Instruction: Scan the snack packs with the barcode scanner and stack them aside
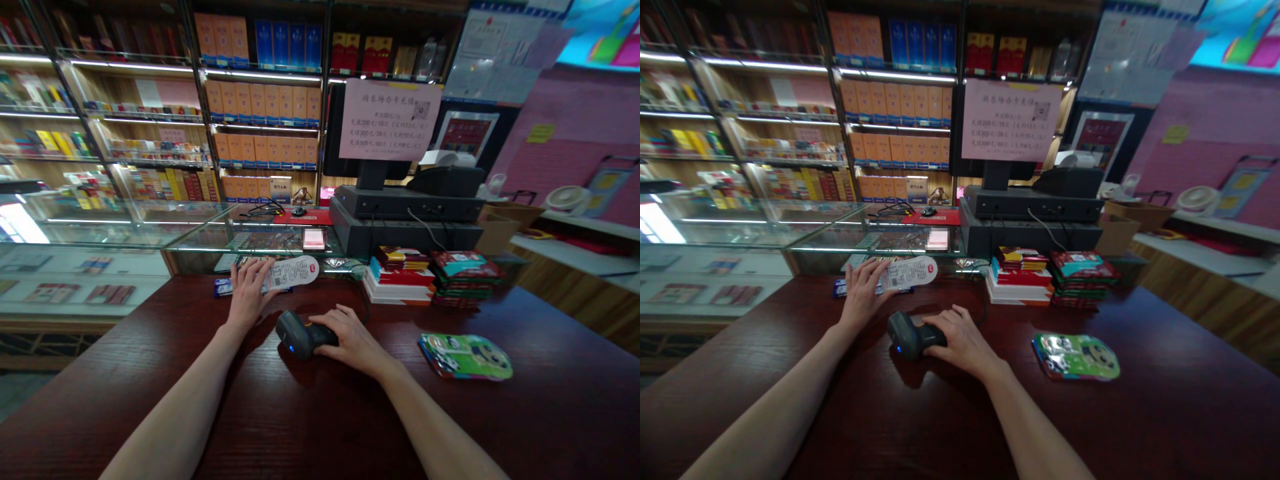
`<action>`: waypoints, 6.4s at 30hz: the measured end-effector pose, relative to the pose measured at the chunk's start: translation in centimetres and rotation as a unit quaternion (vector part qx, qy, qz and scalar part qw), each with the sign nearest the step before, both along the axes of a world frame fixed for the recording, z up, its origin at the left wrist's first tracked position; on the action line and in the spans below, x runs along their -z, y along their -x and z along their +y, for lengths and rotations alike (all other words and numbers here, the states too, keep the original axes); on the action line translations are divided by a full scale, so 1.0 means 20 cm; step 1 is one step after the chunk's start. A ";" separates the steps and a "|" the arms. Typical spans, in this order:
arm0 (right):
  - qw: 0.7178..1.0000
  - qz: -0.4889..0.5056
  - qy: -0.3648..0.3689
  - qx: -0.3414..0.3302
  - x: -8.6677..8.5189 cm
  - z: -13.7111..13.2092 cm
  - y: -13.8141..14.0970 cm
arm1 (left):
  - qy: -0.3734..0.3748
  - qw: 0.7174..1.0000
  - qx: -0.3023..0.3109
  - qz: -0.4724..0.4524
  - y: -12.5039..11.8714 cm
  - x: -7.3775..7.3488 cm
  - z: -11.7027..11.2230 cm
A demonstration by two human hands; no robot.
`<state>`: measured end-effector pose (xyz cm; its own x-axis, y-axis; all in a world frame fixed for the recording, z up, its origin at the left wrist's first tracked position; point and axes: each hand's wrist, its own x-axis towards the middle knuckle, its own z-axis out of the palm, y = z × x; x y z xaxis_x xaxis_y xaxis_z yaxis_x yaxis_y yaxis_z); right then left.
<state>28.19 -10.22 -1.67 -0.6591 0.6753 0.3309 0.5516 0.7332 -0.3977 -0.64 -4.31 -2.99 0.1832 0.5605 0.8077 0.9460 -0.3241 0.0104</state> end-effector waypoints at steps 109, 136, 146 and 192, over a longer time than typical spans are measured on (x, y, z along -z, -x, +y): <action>0.860 0.461 0.088 0.199 -0.02 0.12 -0.08 | 0.013 0.994 0.104 -0.008 -0.25 -0.20 -0.14; 0.796 0.549 0.215 0.138 0.03 0.18 -0.05 | -0.072 0.984 0.164 0.007 -0.25 -0.23 -0.18; 0.810 0.548 0.153 0.139 0.06 0.18 -0.04 | -0.022 0.985 0.143 -0.098 -0.25 -0.19 -0.15; 0.909 0.332 -0.175 0.183 -0.01 0.11 -0.10 | 0.164 0.958 0.211 -0.107 -0.24 -0.10 -0.05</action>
